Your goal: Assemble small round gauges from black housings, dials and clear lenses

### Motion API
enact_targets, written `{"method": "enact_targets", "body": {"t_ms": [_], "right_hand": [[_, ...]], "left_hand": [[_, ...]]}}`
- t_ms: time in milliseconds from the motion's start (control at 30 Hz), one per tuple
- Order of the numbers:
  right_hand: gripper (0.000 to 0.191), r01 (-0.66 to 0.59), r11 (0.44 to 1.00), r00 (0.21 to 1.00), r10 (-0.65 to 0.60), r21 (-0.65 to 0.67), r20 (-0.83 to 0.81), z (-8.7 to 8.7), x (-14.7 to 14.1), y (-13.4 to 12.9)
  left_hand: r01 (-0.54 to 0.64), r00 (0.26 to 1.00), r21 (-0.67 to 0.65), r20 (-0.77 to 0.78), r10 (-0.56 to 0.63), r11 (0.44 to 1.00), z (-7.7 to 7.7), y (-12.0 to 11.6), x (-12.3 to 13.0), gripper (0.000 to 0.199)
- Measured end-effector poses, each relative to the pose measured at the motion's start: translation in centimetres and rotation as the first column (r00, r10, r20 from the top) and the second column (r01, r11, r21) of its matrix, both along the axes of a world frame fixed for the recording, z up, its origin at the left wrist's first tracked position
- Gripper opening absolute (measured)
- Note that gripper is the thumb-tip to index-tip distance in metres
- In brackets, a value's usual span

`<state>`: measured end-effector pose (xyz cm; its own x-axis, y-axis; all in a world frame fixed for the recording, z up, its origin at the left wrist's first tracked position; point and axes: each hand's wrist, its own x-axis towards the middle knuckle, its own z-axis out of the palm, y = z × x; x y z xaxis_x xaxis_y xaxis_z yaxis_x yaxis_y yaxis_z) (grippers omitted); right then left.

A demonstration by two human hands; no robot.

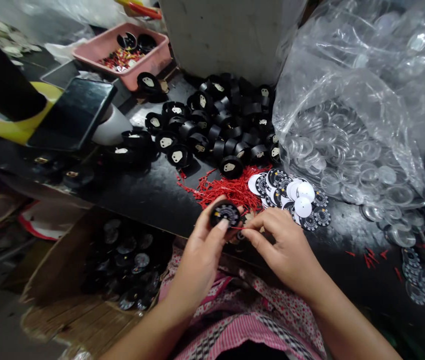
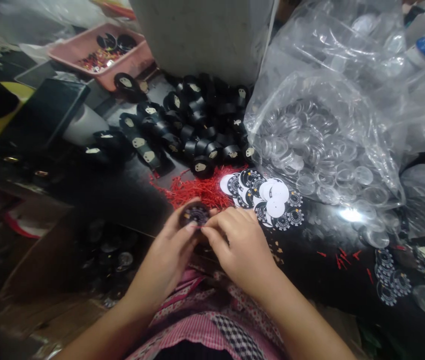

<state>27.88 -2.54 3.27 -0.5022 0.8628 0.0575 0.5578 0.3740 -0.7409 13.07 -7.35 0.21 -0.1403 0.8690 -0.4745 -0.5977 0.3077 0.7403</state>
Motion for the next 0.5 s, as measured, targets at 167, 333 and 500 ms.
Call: {"method": "enact_targets", "body": {"t_ms": [167, 333, 500], "right_hand": [[0.013, 0.052, 0.999, 0.997, -0.052, 0.0, 0.065, 0.6, 0.1, -0.2], [0.015, 0.059, 0.998, 0.995, -0.06, 0.015, 0.085, 0.9, 0.5, -0.4], [0.016, 0.059, 0.998, 0.997, -0.059, -0.006, 0.055, 1.0, 0.6, -0.5]], "left_hand": [[0.142, 0.972, 0.043, -0.197, -0.131, 0.989, -0.4, 0.2, 1.1, 0.031], [0.199, 0.912, 0.085, -0.382, -0.152, 0.976, -0.2, 0.2, 1.2, 0.028], [0.205, 0.913, 0.114, -0.379, -0.148, 0.972, 0.0, 0.0, 1.0, 0.026]]}}
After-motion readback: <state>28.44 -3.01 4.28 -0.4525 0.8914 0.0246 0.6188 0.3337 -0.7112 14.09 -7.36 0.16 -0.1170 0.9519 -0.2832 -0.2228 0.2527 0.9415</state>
